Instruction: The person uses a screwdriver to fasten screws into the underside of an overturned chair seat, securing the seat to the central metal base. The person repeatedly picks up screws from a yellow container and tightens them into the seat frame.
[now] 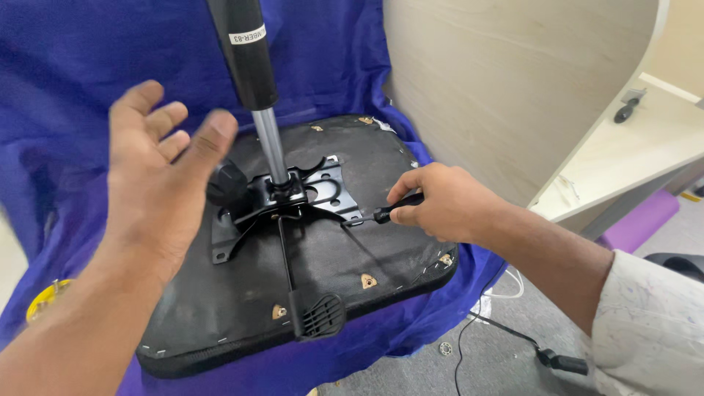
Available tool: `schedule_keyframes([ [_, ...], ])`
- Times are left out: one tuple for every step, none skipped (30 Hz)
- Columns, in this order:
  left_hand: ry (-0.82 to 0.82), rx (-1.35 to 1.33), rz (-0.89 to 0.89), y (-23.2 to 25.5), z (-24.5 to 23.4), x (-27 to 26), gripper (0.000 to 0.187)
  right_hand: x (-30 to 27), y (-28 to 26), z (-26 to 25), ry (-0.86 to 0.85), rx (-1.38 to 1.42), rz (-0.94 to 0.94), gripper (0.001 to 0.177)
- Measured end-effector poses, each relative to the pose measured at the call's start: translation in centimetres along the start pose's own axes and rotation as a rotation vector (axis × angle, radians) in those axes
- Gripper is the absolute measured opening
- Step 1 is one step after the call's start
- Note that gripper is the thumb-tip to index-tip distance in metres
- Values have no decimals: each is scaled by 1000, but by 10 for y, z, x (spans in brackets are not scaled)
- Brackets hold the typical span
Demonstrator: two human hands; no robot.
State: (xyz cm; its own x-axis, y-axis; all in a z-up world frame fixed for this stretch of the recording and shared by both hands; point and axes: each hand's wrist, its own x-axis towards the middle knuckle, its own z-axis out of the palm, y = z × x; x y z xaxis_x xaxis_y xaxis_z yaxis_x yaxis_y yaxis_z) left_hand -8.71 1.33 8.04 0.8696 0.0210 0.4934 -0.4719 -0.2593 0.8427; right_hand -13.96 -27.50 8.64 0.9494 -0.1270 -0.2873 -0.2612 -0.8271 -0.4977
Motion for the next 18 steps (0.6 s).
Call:
schedule_keyframes([
  [50,-26,20,13,-1,-3,100,1,2,-4,10,8,-22,27],
  [100,-51,40,26,-4,-6,98,2,4,-8,19,17,-44,27],
  [115,-44,79,36,-6,-7,94,3,6,-11,26,24,-56,27],
  [130,-35,117,43,-7,-7,90,5,8,-14,32,31,-67,27],
  [142,-30,155,48,-6,-7,86,7,10,-17,41,38,-74,26],
  [135,-20,209,50,-5,-7,81,9,12,-19,46,47,-97,26],
  [129,-12,262,52,-7,-6,76,11,14,-22,53,55,-119,26],
  [128,8,305,51,-7,-6,73,14,16,-23,59,62,-141,25],
  [129,28,347,48,-8,-6,70,16,18,-24,67,75,-163,25],
  [134,60,380,44,-8,-6,69,18,19,-25,74,89,-186,25],
  [137,76,397,40,-8,-4,68,20,21,-25,83,104,-205,25],
  [140,92,414,35,-9,-2,67,22,22,-26,107,93,-235,25],
  [141,94,416,29,-10,2,66,23,22,-25,132,83,-262,25],
  [149,73,397,23,-12,5,63,25,22,-25,156,73,-289,26],
  [158,51,379,17,-15,8,61,26,21,-25,166,95,-315,26],
  [172,7,341,10,-17,10,58,28,19,-25,177,118,-340,26],
  [176,9,351,4,-22,11,54,29,17,-24,188,141,-361,27],
  [180,10,362,-1,-26,12,50,31,13,-23,194,151,-355,28],
])
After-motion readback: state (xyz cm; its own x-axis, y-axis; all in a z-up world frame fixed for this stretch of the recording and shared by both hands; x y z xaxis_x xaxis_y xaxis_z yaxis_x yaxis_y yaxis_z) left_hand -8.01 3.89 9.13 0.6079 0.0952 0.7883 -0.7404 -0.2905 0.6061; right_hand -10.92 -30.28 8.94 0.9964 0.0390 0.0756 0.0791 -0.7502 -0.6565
